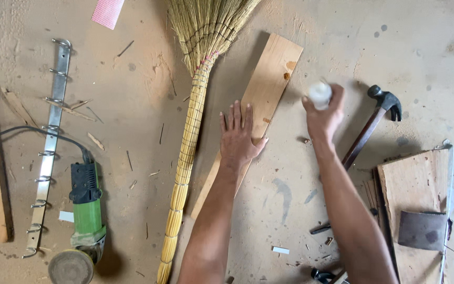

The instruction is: The person applies glue to a wooden plank and attaches it to the handle of a straw broom. They repeatedly apply glue and press the plank onto the broom handle, securing it in place.

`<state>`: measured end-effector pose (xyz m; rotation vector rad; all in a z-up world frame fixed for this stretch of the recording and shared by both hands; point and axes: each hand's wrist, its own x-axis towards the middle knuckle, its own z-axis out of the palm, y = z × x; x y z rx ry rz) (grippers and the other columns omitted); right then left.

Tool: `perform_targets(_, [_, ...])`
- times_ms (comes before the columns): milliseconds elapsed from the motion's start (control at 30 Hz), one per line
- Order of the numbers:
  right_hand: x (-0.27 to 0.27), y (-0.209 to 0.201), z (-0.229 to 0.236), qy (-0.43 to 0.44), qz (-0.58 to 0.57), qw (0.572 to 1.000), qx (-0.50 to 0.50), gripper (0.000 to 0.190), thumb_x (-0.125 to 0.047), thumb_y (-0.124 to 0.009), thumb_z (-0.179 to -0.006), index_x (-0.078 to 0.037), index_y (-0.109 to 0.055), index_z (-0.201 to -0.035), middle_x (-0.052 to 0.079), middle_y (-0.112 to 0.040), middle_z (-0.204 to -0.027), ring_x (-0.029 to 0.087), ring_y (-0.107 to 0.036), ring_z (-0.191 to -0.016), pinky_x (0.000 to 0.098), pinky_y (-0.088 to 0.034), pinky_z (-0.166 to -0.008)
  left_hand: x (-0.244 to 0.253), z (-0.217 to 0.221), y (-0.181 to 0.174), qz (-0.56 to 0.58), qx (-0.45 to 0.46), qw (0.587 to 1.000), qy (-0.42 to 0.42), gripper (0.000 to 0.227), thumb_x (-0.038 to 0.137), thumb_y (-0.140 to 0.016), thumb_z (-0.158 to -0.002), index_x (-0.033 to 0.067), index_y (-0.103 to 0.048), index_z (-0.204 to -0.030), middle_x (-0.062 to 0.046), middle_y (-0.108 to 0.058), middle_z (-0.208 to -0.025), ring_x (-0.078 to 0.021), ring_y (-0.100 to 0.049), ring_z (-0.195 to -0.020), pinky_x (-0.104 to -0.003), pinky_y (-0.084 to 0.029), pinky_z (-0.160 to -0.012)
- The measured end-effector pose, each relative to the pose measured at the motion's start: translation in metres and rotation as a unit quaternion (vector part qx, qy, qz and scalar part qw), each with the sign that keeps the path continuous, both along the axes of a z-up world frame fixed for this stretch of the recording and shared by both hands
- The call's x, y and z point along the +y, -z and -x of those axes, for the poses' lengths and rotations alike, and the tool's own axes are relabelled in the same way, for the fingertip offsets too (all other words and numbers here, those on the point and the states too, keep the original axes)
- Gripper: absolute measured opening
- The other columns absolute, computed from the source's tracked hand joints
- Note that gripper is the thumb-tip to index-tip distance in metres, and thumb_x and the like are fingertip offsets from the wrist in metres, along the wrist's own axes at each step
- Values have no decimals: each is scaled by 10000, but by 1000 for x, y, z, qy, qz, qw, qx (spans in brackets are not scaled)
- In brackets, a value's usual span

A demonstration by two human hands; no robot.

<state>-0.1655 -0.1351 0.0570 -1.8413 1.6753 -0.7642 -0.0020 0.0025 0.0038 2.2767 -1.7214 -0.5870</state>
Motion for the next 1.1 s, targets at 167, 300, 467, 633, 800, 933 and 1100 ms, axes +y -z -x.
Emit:
perform_targets(167, [73,-3,27,165,8,967,-193,674,-85,-895,-890,-129,-410,-1355,235,-574,-1275,427,-564,-1224,642,-411,-1060,3,-2,-2,40,0,999,-6,1118,652,-749,-760,146,-262,-1630,-238,-223,-1665,-391,-252,-1549,-642,-158,-1253])
perform_targets(300, [124,67,83,198,80,969,-128,701,5,-927,-790,-75,-475,-1320,208,-564,-1164,364,-585,-1132,476,-470,-930,8,0,12,151,14,987,-51,1051,656,-774,-749,99,-422,-1568,-270,-374,-1601,-432,-383,-1486,-642,-252,-1204])
perform_targets(467, [153,54,89,145,162,968,-123,574,81,-808,-989,-91,-338,-1270,283,-531,-1281,362,-610,-1081,400,-584,-867,47,-31,-32,298,176,936,-59,586,395,-639,-956,56,-542,-1424,-281,-500,-1501,-422,-511,-1389,-531,-440,-1151])
perform_targets(633, [147,103,96,252,112,960,-45,706,-118,-911,-894,-140,-396,-1377,196,-667,-1243,337,-677,-1083,419,-595,-863,169,-13,-47,104,179,970,-131,593,379,-659,-930,49,-509,-1399,-183,-583,-1368,-368,-546,-1277,-483,-410,-1102])
perform_targets(800, [140,150,117,220,186,957,-30,769,-147,-921,-842,-92,-416,-1421,210,-633,-1261,357,-645,-1133,413,-532,-946,243,28,-37,-236,84,955,-157,1441,689,-885,-718,116,65,-1638,-168,43,-1730,-430,-97,-1563,-636,-155,-1225])
perform_targets(933, [135,205,147,206,125,956,164,1082,-478,-880,-989,98,-146,-1538,323,-366,-1590,497,-389,-1469,532,-302,-1250,257,42,10,-36,-8,987,-154,1234,567,-867,-699,81,-194,-1612,-210,-250,-1666,-415,-304,-1500,-645,-333,-1134])
perform_targets(1100, [122,227,150,270,100,930,227,1151,-588,-948,-908,129,-281,-1512,317,-429,-1544,469,-416,-1442,469,-279,-1252,209,39,31,201,-76,963,-163,558,238,-620,-801,84,-601,-1337,-193,-501,-1526,-474,-453,-1412,-625,-440,-958])
